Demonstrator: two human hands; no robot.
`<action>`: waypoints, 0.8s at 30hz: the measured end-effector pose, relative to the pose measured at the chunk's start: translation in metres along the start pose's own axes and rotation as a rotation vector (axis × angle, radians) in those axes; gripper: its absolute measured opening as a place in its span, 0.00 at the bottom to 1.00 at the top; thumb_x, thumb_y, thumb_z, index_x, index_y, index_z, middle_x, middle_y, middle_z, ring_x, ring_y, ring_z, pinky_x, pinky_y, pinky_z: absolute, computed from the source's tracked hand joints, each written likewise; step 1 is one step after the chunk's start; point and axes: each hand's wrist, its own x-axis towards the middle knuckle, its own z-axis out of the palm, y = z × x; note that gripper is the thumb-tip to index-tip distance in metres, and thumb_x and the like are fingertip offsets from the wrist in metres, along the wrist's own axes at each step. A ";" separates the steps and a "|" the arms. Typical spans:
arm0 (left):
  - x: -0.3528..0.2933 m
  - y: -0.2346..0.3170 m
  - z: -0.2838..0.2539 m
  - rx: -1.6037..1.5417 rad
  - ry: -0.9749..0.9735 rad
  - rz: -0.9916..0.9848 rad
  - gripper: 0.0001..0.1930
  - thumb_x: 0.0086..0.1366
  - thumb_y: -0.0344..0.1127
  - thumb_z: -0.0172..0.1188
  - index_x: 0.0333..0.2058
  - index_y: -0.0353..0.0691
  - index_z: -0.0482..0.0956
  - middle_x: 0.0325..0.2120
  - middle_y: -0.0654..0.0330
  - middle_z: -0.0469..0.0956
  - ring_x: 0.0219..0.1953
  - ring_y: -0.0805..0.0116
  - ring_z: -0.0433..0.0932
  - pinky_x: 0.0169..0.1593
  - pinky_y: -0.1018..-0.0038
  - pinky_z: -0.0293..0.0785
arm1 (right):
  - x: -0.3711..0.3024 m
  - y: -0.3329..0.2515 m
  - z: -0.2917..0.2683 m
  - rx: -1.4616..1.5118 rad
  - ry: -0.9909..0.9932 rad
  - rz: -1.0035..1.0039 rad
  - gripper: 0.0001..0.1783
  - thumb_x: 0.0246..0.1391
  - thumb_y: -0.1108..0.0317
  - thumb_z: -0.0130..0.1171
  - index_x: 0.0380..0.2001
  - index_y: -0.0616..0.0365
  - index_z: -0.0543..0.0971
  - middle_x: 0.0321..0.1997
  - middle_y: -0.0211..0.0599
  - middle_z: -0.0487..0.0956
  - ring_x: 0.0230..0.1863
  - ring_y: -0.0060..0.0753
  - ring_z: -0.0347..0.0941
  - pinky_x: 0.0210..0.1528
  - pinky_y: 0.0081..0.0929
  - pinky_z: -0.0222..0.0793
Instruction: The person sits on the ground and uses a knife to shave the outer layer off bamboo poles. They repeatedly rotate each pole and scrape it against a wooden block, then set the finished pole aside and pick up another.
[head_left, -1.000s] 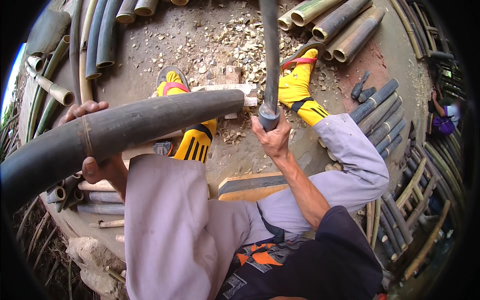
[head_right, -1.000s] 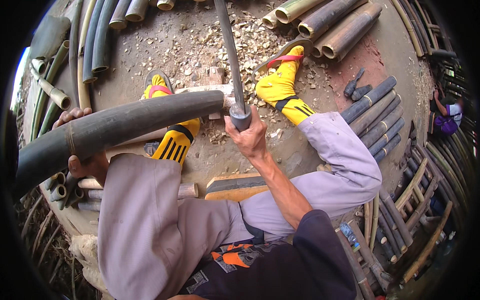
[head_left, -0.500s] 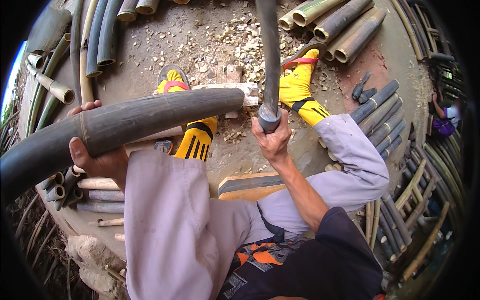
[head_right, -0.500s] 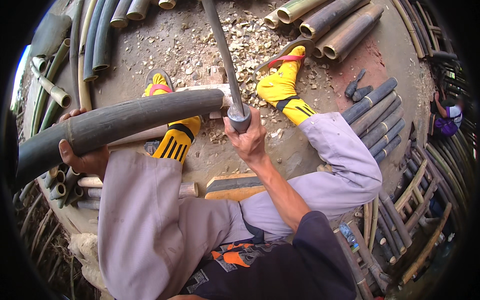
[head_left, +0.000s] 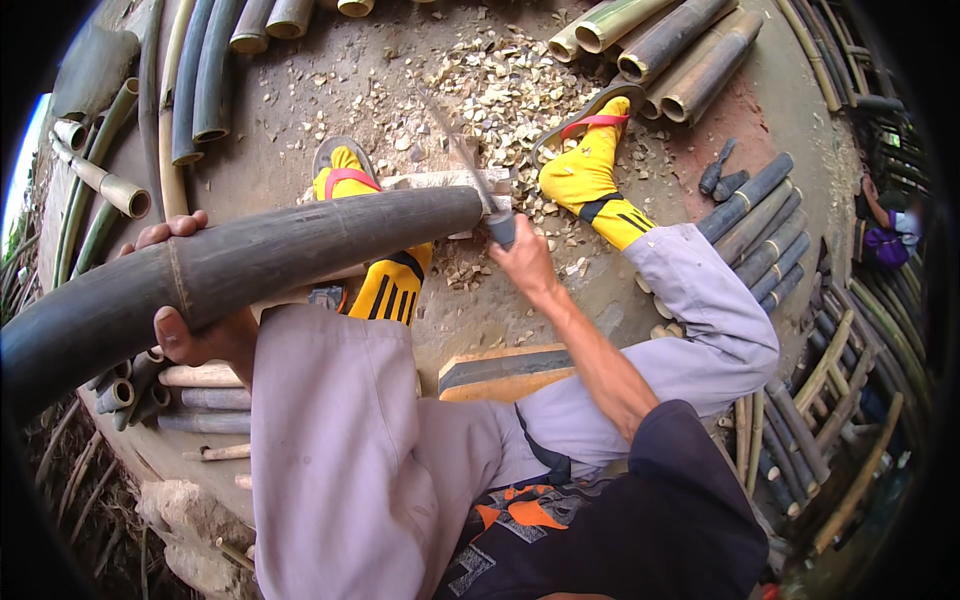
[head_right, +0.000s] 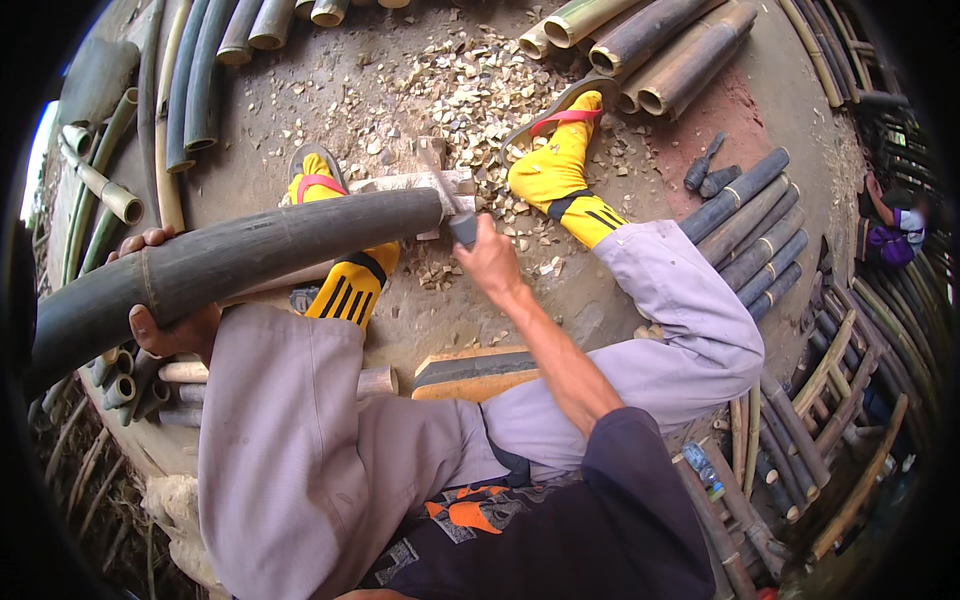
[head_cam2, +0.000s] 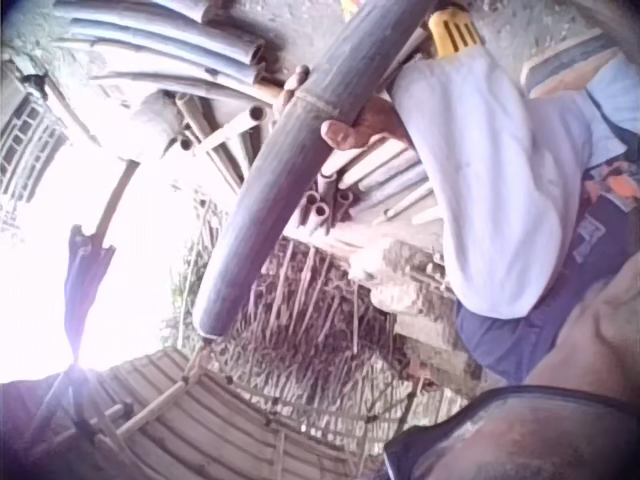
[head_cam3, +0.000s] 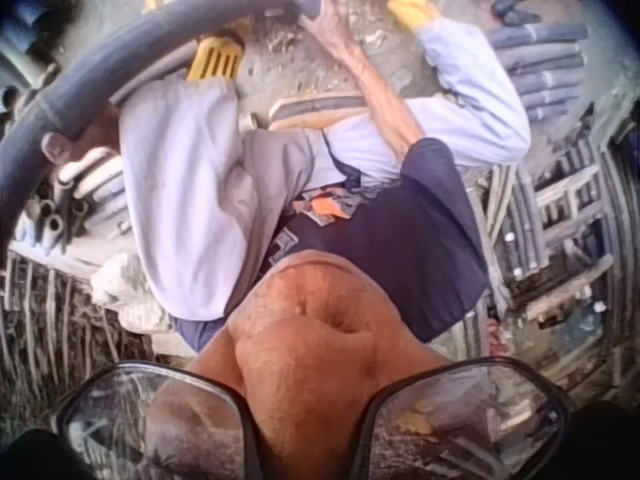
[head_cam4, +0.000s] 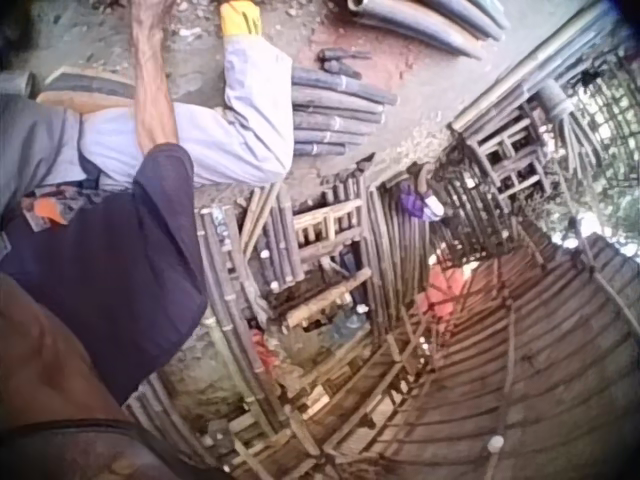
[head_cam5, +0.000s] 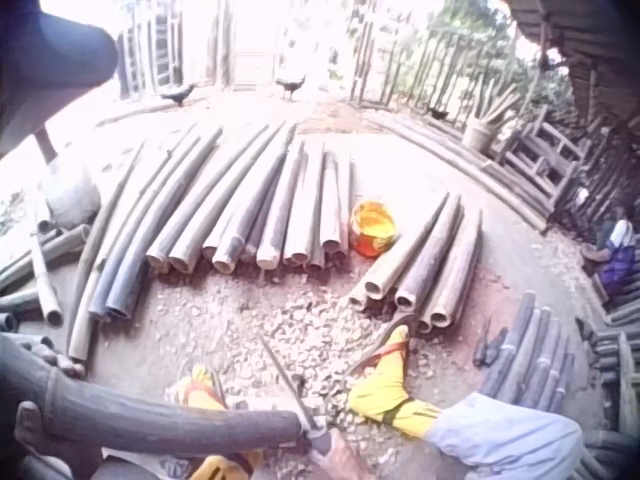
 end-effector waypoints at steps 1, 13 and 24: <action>0.004 0.002 -0.001 0.005 -0.011 -0.003 0.38 0.46 0.54 0.56 0.54 0.40 0.62 0.42 0.51 0.69 0.46 0.54 0.70 0.58 0.58 0.64 | 0.005 0.008 0.002 -0.097 -0.013 -0.011 0.19 0.51 0.64 0.63 0.38 0.64 0.67 0.24 0.47 0.78 0.25 0.39 0.79 0.24 0.31 0.76; 0.010 0.020 0.016 0.073 0.116 -0.138 0.38 0.47 0.54 0.55 0.53 0.34 0.62 0.42 0.48 0.70 0.45 0.51 0.71 0.56 0.55 0.66 | 0.012 0.000 -0.004 0.010 -0.074 0.047 0.19 0.47 0.69 0.65 0.36 0.65 0.68 0.25 0.52 0.79 0.25 0.46 0.80 0.24 0.36 0.75; -0.003 0.008 -0.004 0.012 0.059 -0.029 0.34 0.50 0.53 0.55 0.53 0.41 0.63 0.42 0.51 0.70 0.45 0.52 0.70 0.56 0.54 0.65 | -0.003 -0.010 0.003 -0.023 0.019 -0.071 0.16 0.51 0.69 0.62 0.38 0.63 0.67 0.26 0.45 0.78 0.24 0.40 0.78 0.22 0.28 0.79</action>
